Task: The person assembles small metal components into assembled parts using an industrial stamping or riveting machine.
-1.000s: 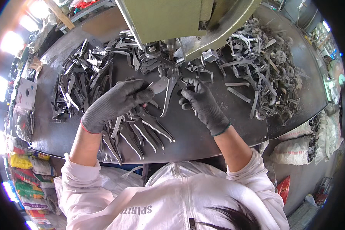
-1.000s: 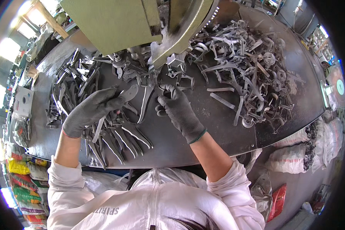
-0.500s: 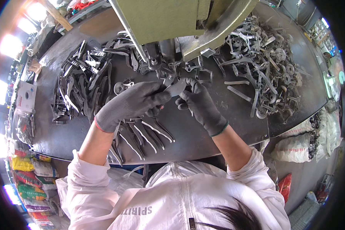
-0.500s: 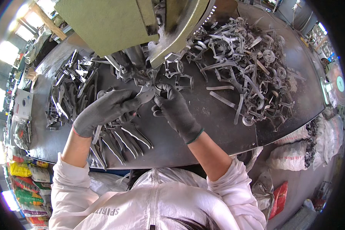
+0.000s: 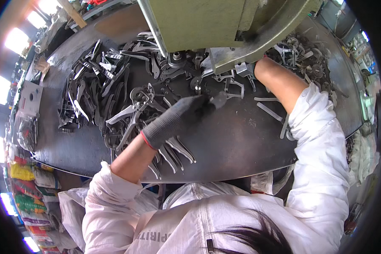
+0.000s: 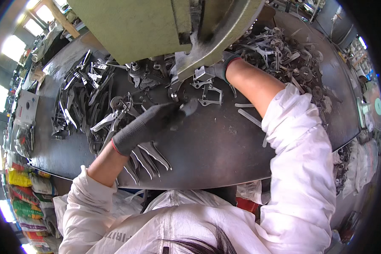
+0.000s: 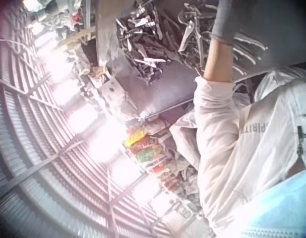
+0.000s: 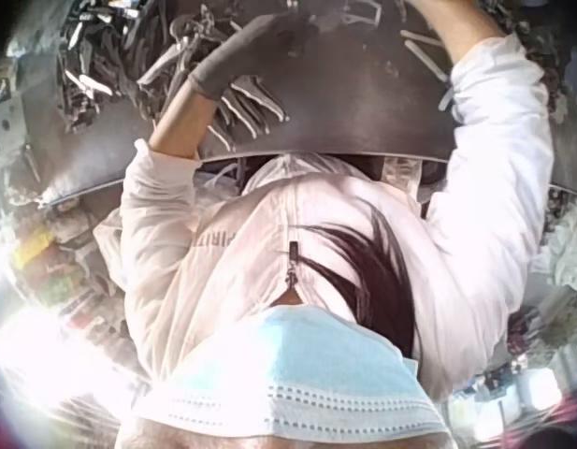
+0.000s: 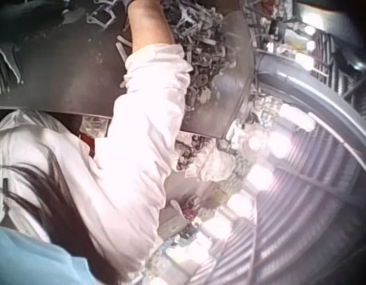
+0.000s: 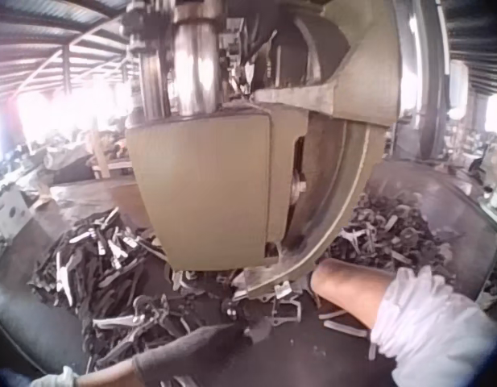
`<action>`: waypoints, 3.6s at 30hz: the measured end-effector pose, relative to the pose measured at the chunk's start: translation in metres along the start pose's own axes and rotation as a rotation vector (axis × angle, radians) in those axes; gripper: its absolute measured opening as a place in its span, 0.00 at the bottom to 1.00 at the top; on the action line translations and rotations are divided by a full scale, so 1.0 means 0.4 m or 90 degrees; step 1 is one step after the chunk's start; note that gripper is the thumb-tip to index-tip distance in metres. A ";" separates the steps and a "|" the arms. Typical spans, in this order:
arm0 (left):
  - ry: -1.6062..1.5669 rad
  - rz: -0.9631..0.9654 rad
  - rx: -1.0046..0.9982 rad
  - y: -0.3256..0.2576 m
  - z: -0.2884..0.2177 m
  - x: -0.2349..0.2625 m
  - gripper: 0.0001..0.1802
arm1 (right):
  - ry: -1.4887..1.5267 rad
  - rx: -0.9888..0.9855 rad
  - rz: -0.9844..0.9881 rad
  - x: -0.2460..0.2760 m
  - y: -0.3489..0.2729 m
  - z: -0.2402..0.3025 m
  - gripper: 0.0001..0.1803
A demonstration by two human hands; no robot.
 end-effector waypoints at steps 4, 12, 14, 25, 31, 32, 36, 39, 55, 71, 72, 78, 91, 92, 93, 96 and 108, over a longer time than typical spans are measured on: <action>0.089 -0.043 0.013 -0.027 0.064 0.054 0.14 | -0.053 -0.040 0.008 0.056 -0.046 0.053 0.20; -0.217 -0.010 0.286 -0.115 0.180 0.055 0.18 | -0.229 0.152 -0.021 0.019 -0.107 0.217 0.19; -0.222 -0.019 0.239 -0.096 0.146 0.054 0.19 | -0.409 0.212 -0.062 -0.029 -0.141 0.223 0.20; -0.246 -0.091 0.125 -0.034 0.078 0.057 0.18 | 0.964 -0.201 -0.376 -0.141 -0.175 0.143 0.13; -0.175 -0.118 0.075 -0.010 0.072 0.063 0.15 | 0.737 -0.186 -0.324 -0.174 -0.119 0.185 0.14; -0.088 -0.085 0.114 -0.012 0.064 0.065 0.14 | 0.738 -0.186 -0.317 -0.177 -0.118 0.192 0.14; -0.298 -0.087 0.158 0.006 0.107 0.036 0.13 | 0.661 -0.184 -0.321 -0.165 -0.116 0.210 0.16; -0.087 -0.104 0.135 0.049 0.150 0.017 0.13 | 0.654 -0.220 -0.283 -0.174 -0.109 0.193 0.17; 0.616 0.039 0.537 -0.376 0.473 0.295 0.20 | 0.837 -0.273 -0.313 -0.245 -0.147 0.165 0.12; -0.446 -0.400 0.221 -0.436 0.378 0.369 0.12 | 0.807 -0.279 -0.258 -0.238 -0.181 0.181 0.12; -0.444 -0.396 0.221 -0.441 0.382 0.365 0.12 | 0.809 -0.280 -0.262 -0.238 -0.182 0.179 0.12; -0.621 -0.341 0.119 -0.383 0.231 0.322 0.27 | 0.852 -0.334 -0.271 -0.275 -0.176 0.169 0.14; -0.329 -0.055 0.009 -0.086 -0.002 0.045 0.18 | -0.118 0.008 0.088 -0.047 -0.089 0.130 0.15; -0.327 -0.060 0.010 -0.072 0.034 0.025 0.18 | -0.268 0.022 0.176 -0.059 -0.088 0.134 0.15; -0.465 -0.061 0.138 -0.066 0.114 -0.012 0.17 | -0.308 0.161 0.135 -0.090 -0.100 0.118 0.13; -0.348 -0.047 0.265 -0.102 0.196 0.011 0.14 | -0.393 0.262 0.076 -0.116 -0.162 0.227 0.12; -0.224 -0.111 0.129 -0.034 0.088 0.046 0.18 | 0.982 -0.193 -0.350 -0.148 -0.163 0.169 0.12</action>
Point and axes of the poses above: each hand's wrist, its own y-axis towards the middle knuckle, its own x-axis out of the back of the hand, z = x × y, the point moved 7 cm from there along y, towards the middle knuckle, and after that the axes turned 15 degrees about y, right-handed, at the moved point
